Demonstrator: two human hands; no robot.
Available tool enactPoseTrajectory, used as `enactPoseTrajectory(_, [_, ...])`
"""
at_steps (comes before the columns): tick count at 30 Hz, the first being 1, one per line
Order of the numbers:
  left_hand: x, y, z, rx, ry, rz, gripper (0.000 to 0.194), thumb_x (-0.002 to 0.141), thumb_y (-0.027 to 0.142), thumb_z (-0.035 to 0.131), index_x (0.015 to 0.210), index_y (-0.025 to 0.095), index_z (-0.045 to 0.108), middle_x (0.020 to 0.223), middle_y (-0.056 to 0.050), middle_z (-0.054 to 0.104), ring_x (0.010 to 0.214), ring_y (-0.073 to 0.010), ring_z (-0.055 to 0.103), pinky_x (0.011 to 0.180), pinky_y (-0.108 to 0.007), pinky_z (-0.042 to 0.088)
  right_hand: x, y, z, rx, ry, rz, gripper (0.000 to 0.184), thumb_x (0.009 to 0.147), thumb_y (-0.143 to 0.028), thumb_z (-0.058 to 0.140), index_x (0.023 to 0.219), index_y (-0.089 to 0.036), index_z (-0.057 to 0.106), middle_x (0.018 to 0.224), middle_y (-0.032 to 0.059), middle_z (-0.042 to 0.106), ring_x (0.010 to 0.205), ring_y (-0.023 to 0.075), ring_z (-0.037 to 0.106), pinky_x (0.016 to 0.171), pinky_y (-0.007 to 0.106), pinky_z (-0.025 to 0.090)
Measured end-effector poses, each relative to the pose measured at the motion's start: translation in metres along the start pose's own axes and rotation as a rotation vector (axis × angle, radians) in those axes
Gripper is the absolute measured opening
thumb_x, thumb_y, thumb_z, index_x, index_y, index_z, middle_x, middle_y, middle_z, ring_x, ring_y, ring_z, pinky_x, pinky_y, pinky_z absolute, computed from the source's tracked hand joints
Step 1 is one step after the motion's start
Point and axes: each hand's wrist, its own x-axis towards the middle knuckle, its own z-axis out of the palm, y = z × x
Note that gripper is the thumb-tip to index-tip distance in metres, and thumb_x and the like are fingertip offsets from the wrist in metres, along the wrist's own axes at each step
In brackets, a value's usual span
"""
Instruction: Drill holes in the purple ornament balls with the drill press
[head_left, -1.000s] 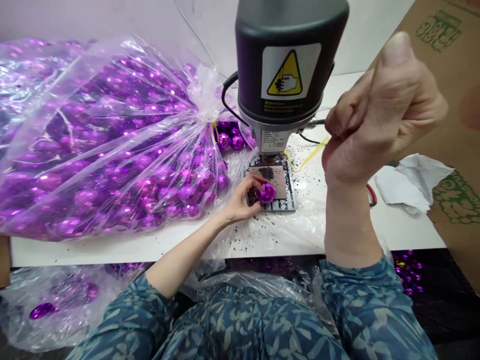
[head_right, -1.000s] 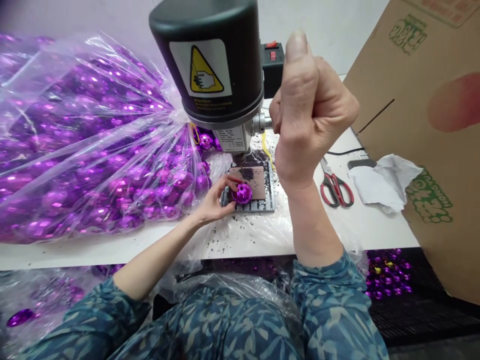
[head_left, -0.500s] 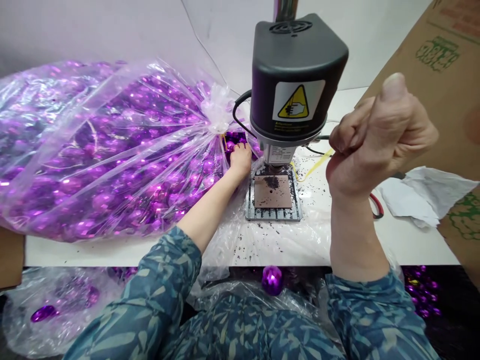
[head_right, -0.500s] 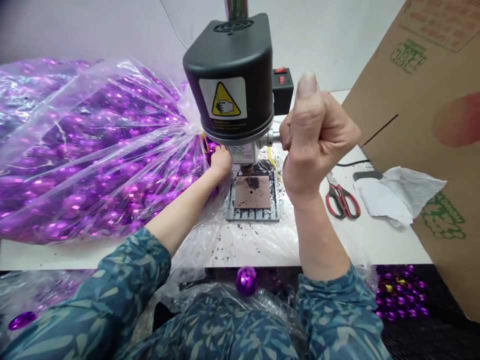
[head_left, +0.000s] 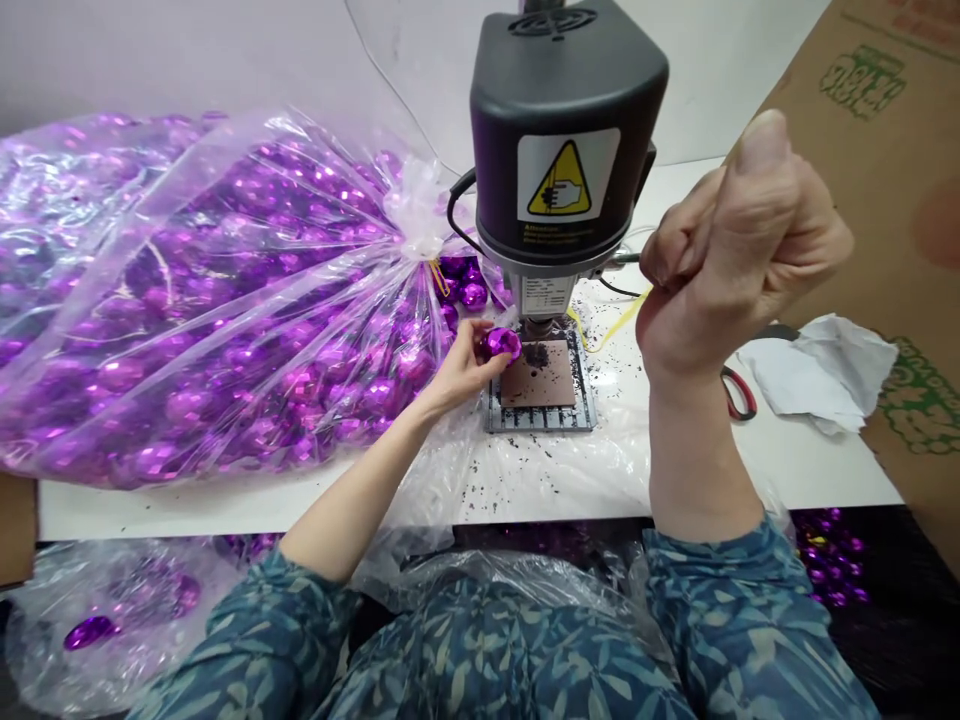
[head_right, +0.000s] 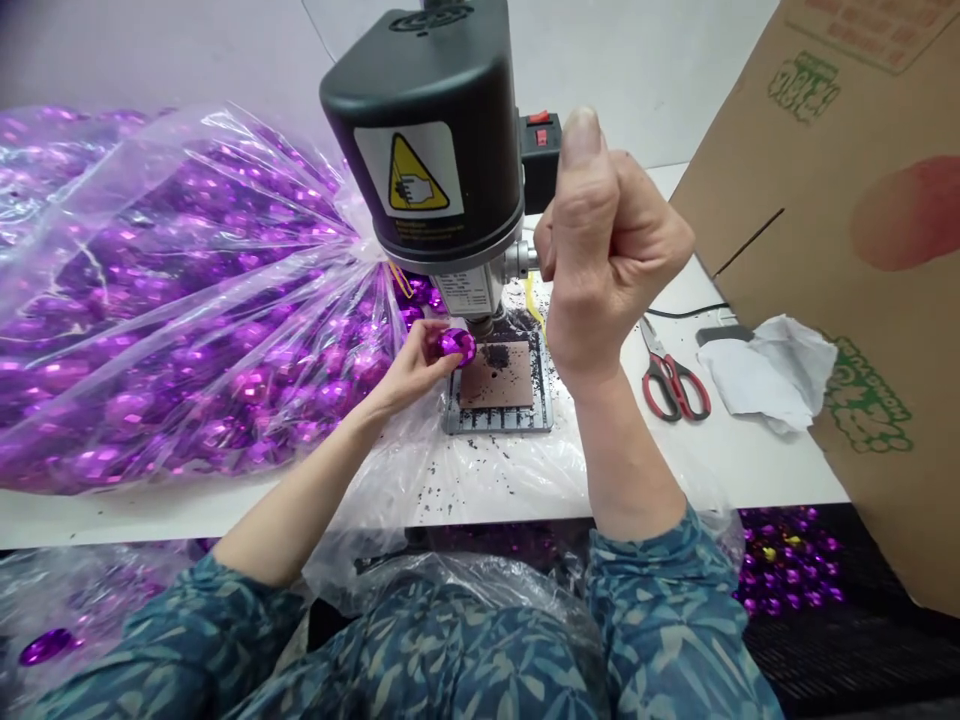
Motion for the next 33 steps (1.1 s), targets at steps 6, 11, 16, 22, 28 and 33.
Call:
enactPoseTrajectory(6, [-0.022, -0.002, 0.012, -0.205, -0.122, -0.107, 0.046, 0.093, 0.044, 0.076, 0.132, 0.024, 0.059, 0.12, -0.01, 0.075, 0.106, -0.0226, 0.072, 0.094, -0.041, 0.061, 0.0, 0.002, 0.001, -0.061, 0.006, 0.025, 0.069, 0.089, -0.077, 0.051, 0.056, -0.022, 0.025, 0.046, -0.007, 0.03, 0.04, 0.0027, 0.029, 0.047, 0.029, 0.029])
enactPoseTrajectory(11, [-0.019, -0.011, 0.019, -0.158, -0.079, -0.123, 0.046, 0.094, 0.048, 0.076, 0.128, 0.021, 0.061, 0.116, -0.008, 0.075, 0.104, -0.0204, 0.072, 0.093, -0.037, 0.06, -0.003, 0.004, 0.0, -0.072, -0.004, 0.024, 0.065, 0.093, -0.072, 0.049, 0.059, -0.021, 0.028, 0.05, -0.0063, 0.031, 0.045, 0.0026, 0.03, 0.05, 0.027, 0.032])
enactPoseTrajectory(16, [-0.016, -0.009, 0.026, -0.025, -0.102, -0.074, 0.05, 0.096, 0.049, 0.073, 0.136, 0.021, 0.063, 0.122, -0.01, 0.074, 0.105, -0.0219, 0.07, 0.094, -0.038, 0.058, -0.004, 0.005, 0.001, -0.162, -0.013, 0.042, 0.066, 0.093, -0.078, 0.04, 0.06, -0.021, 0.03, 0.052, -0.0054, 0.026, 0.046, 0.0035, 0.029, 0.052, 0.026, 0.035])
enactPoseTrajectory(22, [-0.013, -0.007, 0.034, 0.156, -0.022, -0.013, 0.05, 0.099, 0.051, 0.07, 0.139, 0.022, 0.065, 0.116, -0.01, 0.071, 0.101, -0.0238, 0.067, 0.093, -0.04, 0.057, -0.004, 0.004, 0.001, -0.153, -0.056, 0.11, 0.069, 0.088, -0.086, 0.035, 0.062, -0.023, 0.027, 0.054, -0.0052, 0.025, 0.048, 0.0042, 0.03, 0.053, 0.027, 0.036])
enactPoseTrajectory(28, [-0.023, -0.014, 0.038, 0.064, 0.043, -0.028, 0.049, 0.098, 0.053, 0.07, 0.137, 0.023, 0.063, 0.114, -0.009, 0.07, 0.098, -0.0216, 0.067, 0.087, -0.036, 0.056, -0.005, 0.01, 0.0, -0.161, -0.062, 0.143, 0.069, 0.089, -0.086, 0.035, 0.063, -0.023, 0.027, 0.054, -0.0047, 0.03, 0.048, 0.0046, 0.031, 0.056, 0.027, 0.041])
enactPoseTrajectory(33, [-0.026, -0.02, 0.036, -0.061, 0.063, -0.064, 0.046, 0.101, 0.056, 0.065, 0.136, 0.025, 0.064, 0.119, -0.008, 0.072, 0.094, -0.0189, 0.067, 0.082, -0.033, 0.055, -0.002, 0.002, 0.004, -0.099, 0.018, 0.045, 0.068, 0.086, -0.082, 0.044, 0.058, -0.024, 0.026, 0.048, -0.0047, 0.026, 0.044, 0.007, 0.026, 0.051, 0.031, 0.033])
